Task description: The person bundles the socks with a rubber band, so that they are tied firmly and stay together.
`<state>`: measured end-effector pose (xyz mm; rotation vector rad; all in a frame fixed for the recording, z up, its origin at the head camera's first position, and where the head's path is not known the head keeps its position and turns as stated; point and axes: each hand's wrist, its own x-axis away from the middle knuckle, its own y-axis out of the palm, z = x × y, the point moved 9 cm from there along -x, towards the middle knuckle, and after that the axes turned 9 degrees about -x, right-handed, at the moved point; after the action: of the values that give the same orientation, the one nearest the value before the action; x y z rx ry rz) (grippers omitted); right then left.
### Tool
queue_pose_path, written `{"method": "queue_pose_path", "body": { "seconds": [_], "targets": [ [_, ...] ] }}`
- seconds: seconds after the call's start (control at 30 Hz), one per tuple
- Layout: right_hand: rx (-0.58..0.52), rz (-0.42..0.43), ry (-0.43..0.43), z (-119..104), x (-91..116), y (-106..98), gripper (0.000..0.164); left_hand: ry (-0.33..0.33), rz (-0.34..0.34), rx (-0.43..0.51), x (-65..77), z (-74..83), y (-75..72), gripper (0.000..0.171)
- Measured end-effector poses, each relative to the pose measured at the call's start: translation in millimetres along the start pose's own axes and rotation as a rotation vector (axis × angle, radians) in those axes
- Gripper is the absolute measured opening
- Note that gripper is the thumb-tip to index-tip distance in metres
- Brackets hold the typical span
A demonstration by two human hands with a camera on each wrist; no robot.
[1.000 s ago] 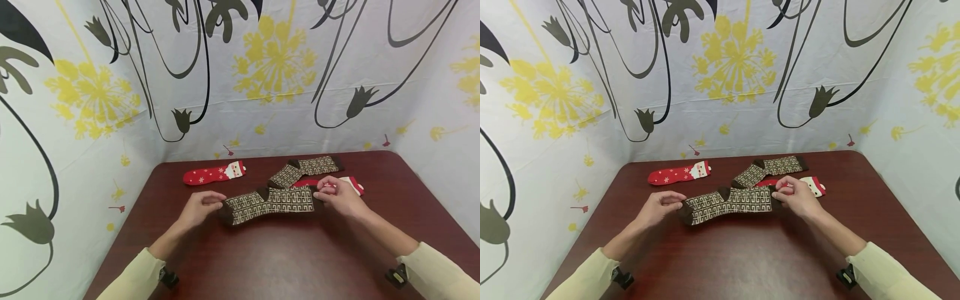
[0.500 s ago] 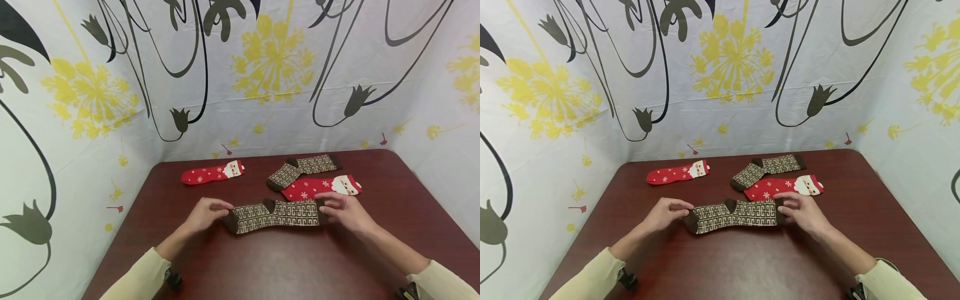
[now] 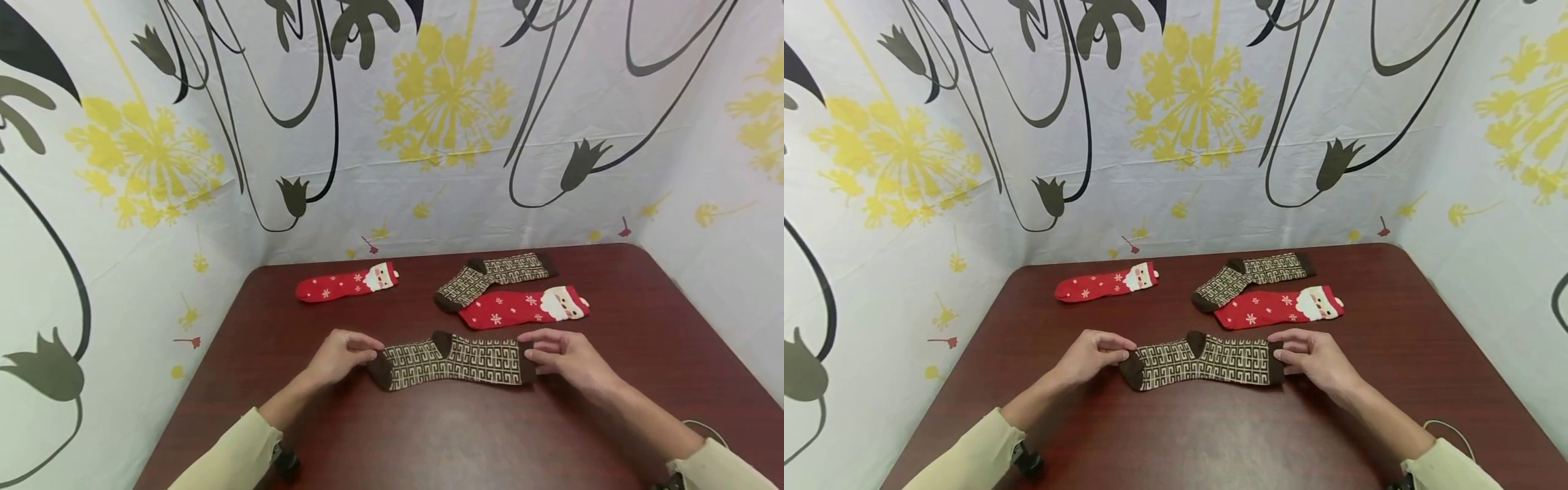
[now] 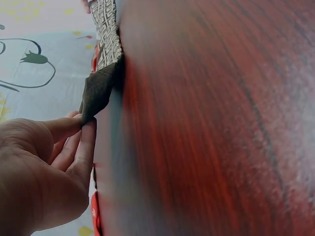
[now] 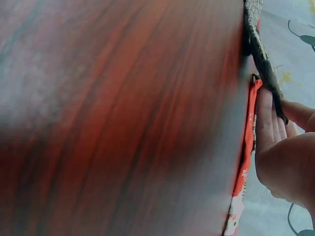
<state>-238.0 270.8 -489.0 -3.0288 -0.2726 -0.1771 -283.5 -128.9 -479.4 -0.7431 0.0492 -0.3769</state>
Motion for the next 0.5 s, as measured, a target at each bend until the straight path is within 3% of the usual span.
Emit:
{"method": "queue_pose_path", "body": {
  "seconds": [0.5],
  "targets": [
    [0.150, 0.045, 0.037, 8.6, 4.9, -6.9, 0.033, -0.004, -0.008, -0.033, -0.4, -5.2, 6.9, 0.015]
  ]
}}
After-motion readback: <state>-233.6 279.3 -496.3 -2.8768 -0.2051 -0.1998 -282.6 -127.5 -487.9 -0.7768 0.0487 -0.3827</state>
